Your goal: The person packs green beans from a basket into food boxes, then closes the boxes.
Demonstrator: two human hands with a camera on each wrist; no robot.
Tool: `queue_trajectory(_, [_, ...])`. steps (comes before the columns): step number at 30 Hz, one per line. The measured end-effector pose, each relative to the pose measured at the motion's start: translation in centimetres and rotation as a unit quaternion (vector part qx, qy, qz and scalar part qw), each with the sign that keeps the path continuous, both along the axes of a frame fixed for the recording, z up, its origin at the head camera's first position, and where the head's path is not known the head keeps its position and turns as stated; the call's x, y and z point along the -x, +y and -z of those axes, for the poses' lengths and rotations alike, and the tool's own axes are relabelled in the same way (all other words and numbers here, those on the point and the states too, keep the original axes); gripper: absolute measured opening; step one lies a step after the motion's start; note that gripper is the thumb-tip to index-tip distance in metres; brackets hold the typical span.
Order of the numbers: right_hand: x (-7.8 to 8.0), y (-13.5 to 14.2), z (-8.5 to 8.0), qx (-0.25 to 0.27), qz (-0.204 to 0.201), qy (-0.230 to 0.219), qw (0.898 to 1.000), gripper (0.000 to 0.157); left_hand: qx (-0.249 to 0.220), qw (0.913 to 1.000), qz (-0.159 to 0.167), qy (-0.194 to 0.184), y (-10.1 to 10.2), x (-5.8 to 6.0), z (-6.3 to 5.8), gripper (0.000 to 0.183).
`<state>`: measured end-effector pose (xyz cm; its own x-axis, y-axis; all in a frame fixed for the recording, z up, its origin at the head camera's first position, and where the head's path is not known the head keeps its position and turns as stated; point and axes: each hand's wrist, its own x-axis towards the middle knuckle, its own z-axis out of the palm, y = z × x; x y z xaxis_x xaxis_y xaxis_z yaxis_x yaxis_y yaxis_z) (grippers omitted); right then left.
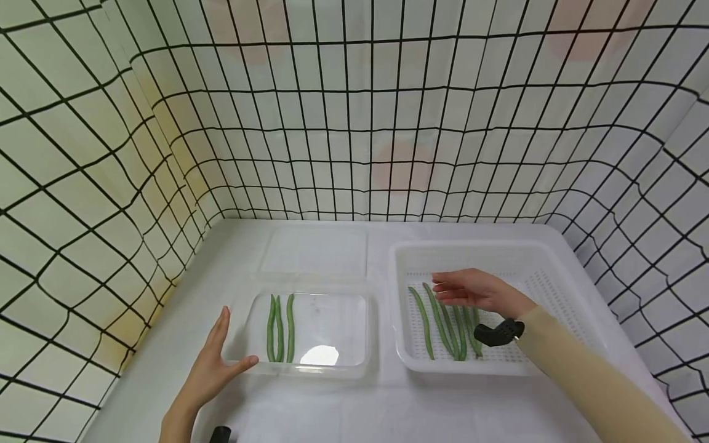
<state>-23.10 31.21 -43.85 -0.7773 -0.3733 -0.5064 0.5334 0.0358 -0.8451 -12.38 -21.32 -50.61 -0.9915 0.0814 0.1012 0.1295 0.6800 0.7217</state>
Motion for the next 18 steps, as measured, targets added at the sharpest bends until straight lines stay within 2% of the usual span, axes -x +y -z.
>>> queue_trajectory(4, [-0.5,3.5,1.6,-0.082,0.008,0.008,0.997,0.025,-0.003,1.0,-0.002,-0.005,0.0,-0.1,0.1,0.121])
queue_trajectory(7, [-0.8,5.5,2.8,-0.147,0.022,0.003,0.989,0.034,-0.003,1.0,-0.002,-0.007,0.1,-0.1,0.1,0.121])
queue_trajectory(9, [-1.0,6.6,3.7,-0.173,0.035,-0.01,0.984,0.033,-0.003,1.0,-0.003,-0.007,0.1,-0.2,0.0,0.121])
queue_trajectory(12, [-1.4,7.6,4.9,-0.189,0.051,-0.034,0.98,0.027,-0.001,1.0,-0.004,-0.005,0.1,-0.2,-0.1,0.121])
queue_trajectory(18, [-1.7,7.5,5.7,-0.197,0.037,-0.04,0.979,0.024,0.003,1.0,-0.006,-0.007,0.1,-0.1,-0.2,0.121])
